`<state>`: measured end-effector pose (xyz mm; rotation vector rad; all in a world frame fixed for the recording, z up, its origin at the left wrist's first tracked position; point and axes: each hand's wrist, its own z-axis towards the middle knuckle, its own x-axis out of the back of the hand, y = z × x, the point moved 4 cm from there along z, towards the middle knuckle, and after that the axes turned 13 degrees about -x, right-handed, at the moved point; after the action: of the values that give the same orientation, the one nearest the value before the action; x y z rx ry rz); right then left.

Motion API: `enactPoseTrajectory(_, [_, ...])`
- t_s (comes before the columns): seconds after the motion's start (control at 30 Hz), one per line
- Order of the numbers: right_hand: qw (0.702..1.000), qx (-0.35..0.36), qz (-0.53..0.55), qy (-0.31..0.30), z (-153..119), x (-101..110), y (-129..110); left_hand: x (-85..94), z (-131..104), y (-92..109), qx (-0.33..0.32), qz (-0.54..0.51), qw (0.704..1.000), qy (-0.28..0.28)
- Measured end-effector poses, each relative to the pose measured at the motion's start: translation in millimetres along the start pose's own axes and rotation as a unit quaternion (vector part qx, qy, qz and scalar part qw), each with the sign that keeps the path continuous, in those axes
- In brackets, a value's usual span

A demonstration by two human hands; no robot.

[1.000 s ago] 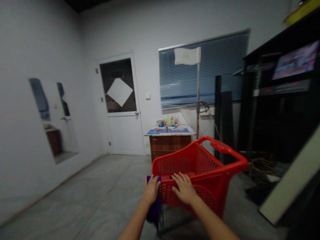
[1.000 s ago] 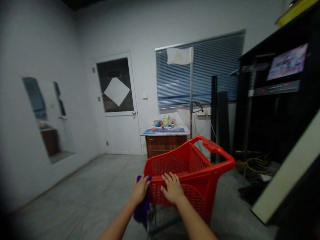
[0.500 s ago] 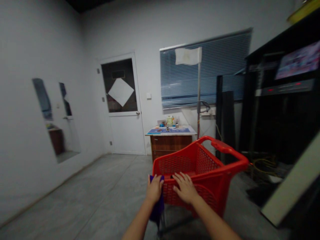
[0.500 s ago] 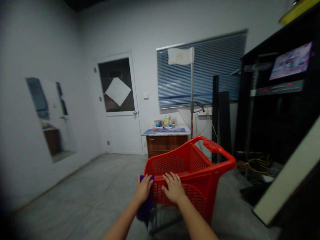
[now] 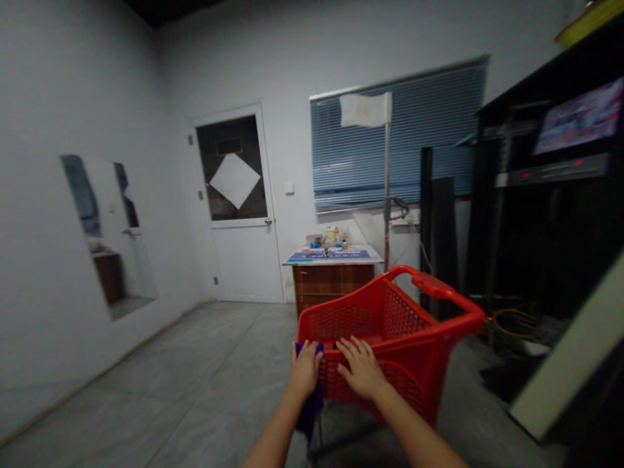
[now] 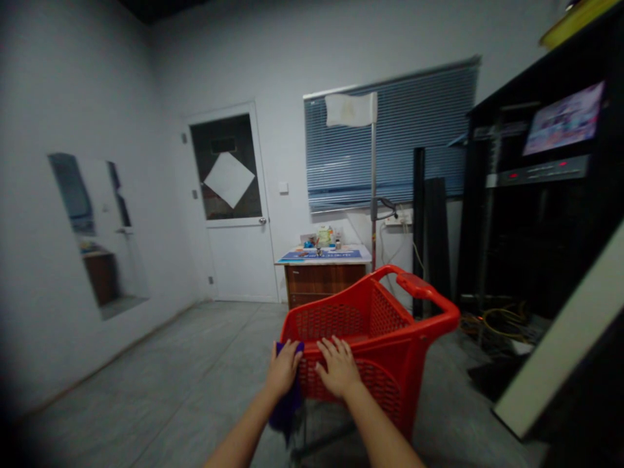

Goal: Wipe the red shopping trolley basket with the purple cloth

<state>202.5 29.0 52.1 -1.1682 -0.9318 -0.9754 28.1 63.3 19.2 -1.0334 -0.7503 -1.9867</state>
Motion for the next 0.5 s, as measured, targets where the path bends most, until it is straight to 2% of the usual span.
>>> enactPoseTrajectory(0.1, [1.000, 0.001, 0.000, -0.006, -1, 1, 0, -3.7, 7, 11, -0.032, -0.010, 0.999, -0.003])
enactPoseTrajectory(0.17, [1.000, 0.006, -0.001, -0.008, -2, 2, 1, -4.5, 7, 10, -0.046, -0.015, 0.999, -0.003])
enactPoseTrajectory(0.37, [1.000, 0.003, -0.003, -0.005, -3, 3, -1, -2.1, -5, -13, -0.008, 0.011, 1.000, 0.007])
enactPoseTrajectory(0.5, [1.000, 0.003, -0.001, -0.001, -3, 3, -1, -5.9, 1, -2, -0.016, 0.017, 1.000, 0.002])
